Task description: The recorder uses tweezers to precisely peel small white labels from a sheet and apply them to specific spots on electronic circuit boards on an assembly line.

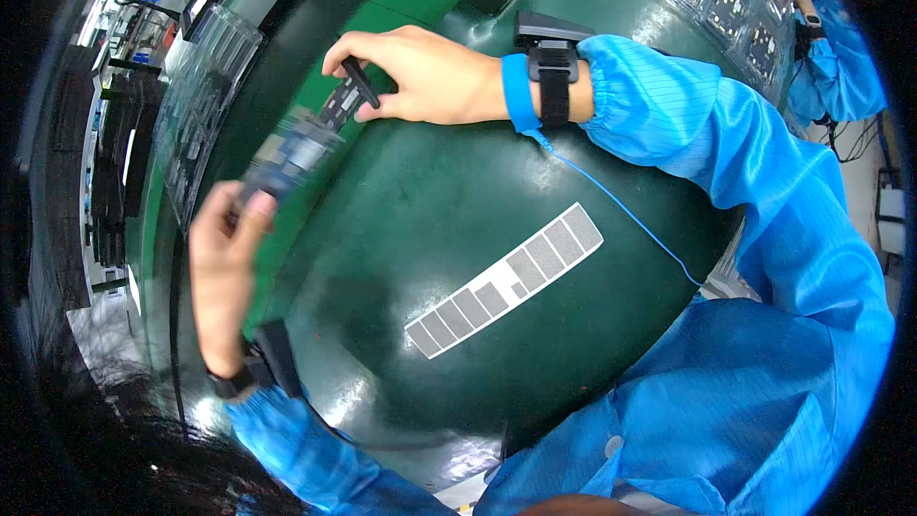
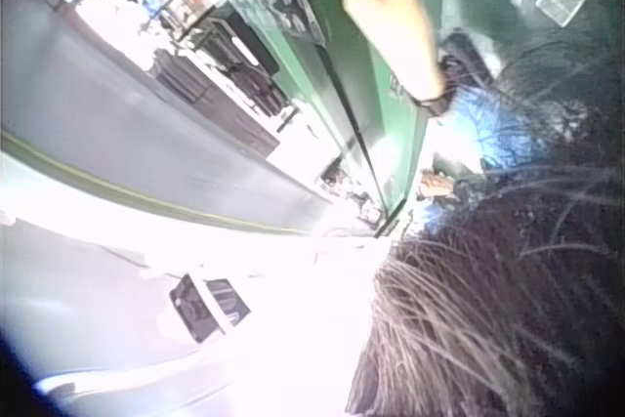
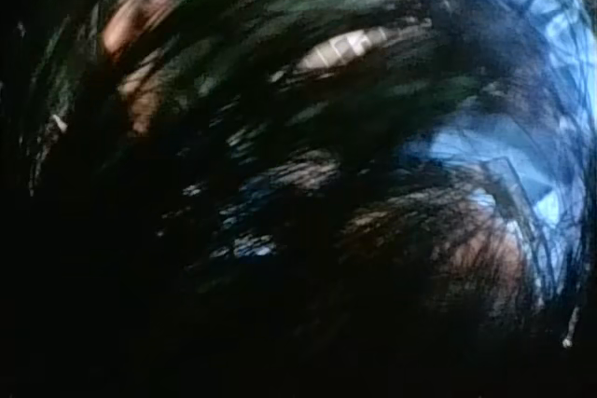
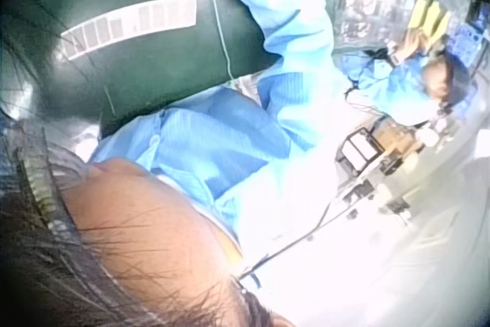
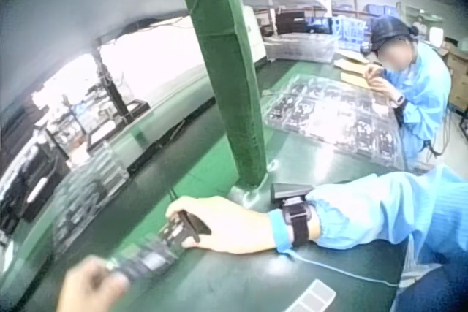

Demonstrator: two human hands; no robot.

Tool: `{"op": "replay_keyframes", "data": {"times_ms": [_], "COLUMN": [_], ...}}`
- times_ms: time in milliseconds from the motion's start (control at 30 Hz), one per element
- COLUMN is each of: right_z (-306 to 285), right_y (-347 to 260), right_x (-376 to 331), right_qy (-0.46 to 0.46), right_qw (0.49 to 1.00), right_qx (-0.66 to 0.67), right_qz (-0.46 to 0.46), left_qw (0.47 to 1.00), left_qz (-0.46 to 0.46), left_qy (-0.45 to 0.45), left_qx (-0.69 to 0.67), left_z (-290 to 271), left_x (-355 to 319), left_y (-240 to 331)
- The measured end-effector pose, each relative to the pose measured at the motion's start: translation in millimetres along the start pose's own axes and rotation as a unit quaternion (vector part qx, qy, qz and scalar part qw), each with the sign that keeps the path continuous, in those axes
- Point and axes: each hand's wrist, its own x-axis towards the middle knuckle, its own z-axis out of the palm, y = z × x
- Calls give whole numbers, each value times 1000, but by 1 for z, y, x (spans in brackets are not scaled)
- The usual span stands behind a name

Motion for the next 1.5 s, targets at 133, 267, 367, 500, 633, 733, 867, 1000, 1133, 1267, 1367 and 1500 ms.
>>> {"op": "replay_keyframes", "data": {"times_ms": [133,267,367,500,633,733,867,1000,1133,1267,1367,1500], "right_z": [-19,-60,-72,-72,-69,-62,-58,-60,-60,-60,-60,-50], "right_y": [-17,-74,-92,-106,-96,-91,-89,-88,-86,-87,-78,-47], "right_x": [-19,-53,-86,-113,-124,-131,-138,-135,-136,-126,-104,-71], "right_qy": [8,-67,-139,-225,-282,-210,-231,-259,-254,-212,-173,-152], "right_qw": [983,931,871,842,901,928,908,914,915,888,880,899], "right_qx": [157,274,330,322,215,240,250,215,218,295,321,310], "right_qz": [94,233,337,371,251,194,245,229,223,281,304,269], "left_qw": [995,977,968,973,974,972,973,961,956,955,962,973], "left_qz": [-40,132,126,162,163,156,148,151,161,160,160,136], "left_qy": [-77,120,61,-101,-101,-100,-93,-97,-88,-83,-71,-43], "left_qx": [-53,119,208,127,124,147,150,209,230,235,208,184], "left_z": [67,110,117,157,185,197,198,199,199,195,184,169], "left_x": [-41,-75,-109,-170,-176,-182,-184,-181,-180,-177,-169,-141], "left_y": [15,21,65,97,102,98,100,101,100,102,105,109]}}
